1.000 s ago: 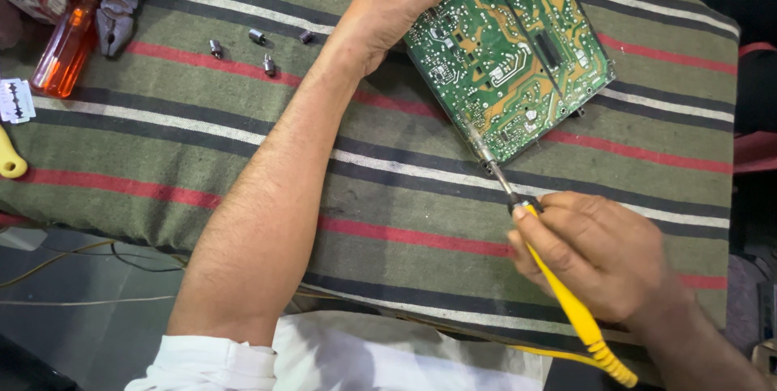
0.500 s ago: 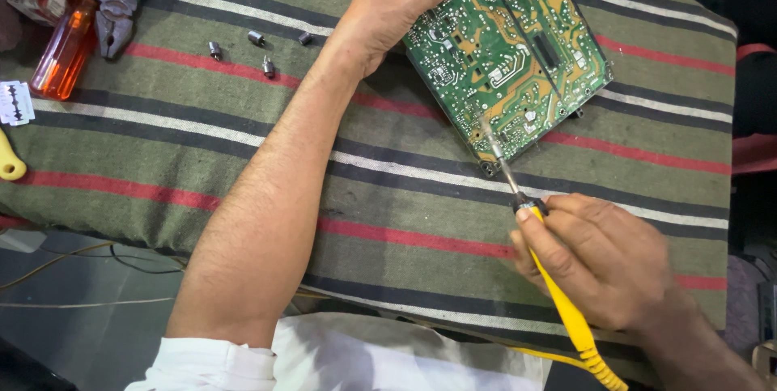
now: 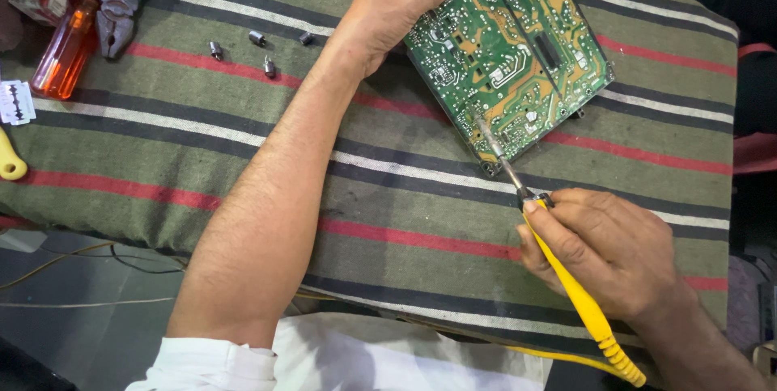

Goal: The person holds a green circuit board on a padded workbench and uses a yellow soldering iron to solder along its edge, repositioning and turning the board to reach different sides. They briefly touch a component on the board's underside and continue soldering along the board's perimeter.

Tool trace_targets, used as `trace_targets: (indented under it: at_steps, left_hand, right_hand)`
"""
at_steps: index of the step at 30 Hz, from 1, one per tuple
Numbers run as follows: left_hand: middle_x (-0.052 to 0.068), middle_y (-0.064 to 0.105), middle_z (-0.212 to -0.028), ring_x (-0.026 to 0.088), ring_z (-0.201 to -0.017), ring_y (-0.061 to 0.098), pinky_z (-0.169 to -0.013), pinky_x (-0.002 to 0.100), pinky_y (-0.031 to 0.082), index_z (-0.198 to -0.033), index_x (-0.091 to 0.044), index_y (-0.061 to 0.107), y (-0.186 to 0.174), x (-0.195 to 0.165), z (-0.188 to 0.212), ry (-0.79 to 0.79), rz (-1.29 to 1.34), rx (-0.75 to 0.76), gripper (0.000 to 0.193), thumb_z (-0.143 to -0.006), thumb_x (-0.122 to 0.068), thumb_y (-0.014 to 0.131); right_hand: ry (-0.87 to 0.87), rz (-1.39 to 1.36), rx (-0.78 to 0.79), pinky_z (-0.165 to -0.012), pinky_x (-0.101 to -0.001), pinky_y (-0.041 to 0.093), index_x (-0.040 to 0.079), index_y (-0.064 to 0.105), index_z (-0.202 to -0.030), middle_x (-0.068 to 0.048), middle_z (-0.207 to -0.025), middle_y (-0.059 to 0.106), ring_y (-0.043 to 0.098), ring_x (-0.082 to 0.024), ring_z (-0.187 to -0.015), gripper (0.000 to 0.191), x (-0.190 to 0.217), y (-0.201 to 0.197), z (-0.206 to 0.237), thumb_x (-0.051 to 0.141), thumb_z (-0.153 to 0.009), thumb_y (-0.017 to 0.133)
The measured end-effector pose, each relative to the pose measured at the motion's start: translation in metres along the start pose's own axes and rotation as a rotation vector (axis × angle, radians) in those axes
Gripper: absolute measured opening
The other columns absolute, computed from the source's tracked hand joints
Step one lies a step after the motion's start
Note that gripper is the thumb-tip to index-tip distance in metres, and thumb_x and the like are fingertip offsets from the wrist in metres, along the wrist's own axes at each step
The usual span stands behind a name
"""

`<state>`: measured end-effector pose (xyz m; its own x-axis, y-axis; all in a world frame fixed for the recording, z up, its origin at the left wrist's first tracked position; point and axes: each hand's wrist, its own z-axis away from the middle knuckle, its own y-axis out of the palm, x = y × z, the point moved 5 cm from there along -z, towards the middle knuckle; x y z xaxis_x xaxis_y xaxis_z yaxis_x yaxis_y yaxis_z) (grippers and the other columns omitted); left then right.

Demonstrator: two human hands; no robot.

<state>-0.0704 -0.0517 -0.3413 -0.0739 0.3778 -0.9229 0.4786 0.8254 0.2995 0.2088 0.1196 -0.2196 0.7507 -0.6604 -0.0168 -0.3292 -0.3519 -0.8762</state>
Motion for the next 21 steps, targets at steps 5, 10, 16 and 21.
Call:
trace_targets:
  at_steps: [5,10,16,21]
  left_hand:
    - [0.004,0.078,-0.098,0.007,-0.085,0.073,-0.077,0.023,0.061,-0.116,0.003,0.073,0.0003,-0.0003,0.0012,0.002,0.001,0.006,0.020,-0.102,-0.010,0.067]
    - [0.004,0.078,-0.098,0.007,-0.084,0.072,-0.076,0.023,0.061,-0.116,0.003,0.072,-0.0005,0.0007,0.0004,-0.008,-0.002,-0.004,0.020,-0.101,-0.010,0.067]
    - [0.004,0.078,-0.099,0.007,-0.086,0.072,-0.077,0.023,0.061,-0.117,0.003,0.073,-0.0009,0.0003,0.0016,0.015,-0.008,0.010,0.020,-0.102,-0.010,0.068]
    - [0.004,0.077,-0.098,0.007,-0.085,0.072,-0.077,0.024,0.061,-0.117,0.003,0.072,-0.0013,0.0004,0.0025,-0.002,0.004,0.009,0.020,-0.102,-0.010,0.067]
  right_hand:
    - [0.002,-0.011,0.002,-0.070,-0.0360,0.060,0.002,0.072,-0.109,-0.008,-0.088,0.068,0.072,-0.026,-0.082,0.029,0.0002,0.0003,-0.0002,0.002,-0.082,0.084]
    - [-0.009,-0.027,0.004,-0.071,-0.0357,0.061,0.001,0.071,-0.109,-0.009,-0.089,0.068,0.072,-0.026,-0.083,0.029,0.0005,-0.0002,-0.0026,0.003,-0.083,0.084]
    - [-0.011,-0.026,0.045,-0.069,-0.0362,0.060,0.000,0.070,-0.109,-0.009,-0.087,0.067,0.072,-0.027,-0.084,0.030,0.0024,0.0003,-0.0050,0.003,-0.082,0.084]
    - [-0.018,-0.034,0.039,-0.068,-0.0362,0.059,-0.001,0.069,-0.109,-0.009,-0.087,0.067,0.072,-0.027,-0.084,0.032,0.0031,0.0004,-0.0059,0.004,-0.081,0.084]
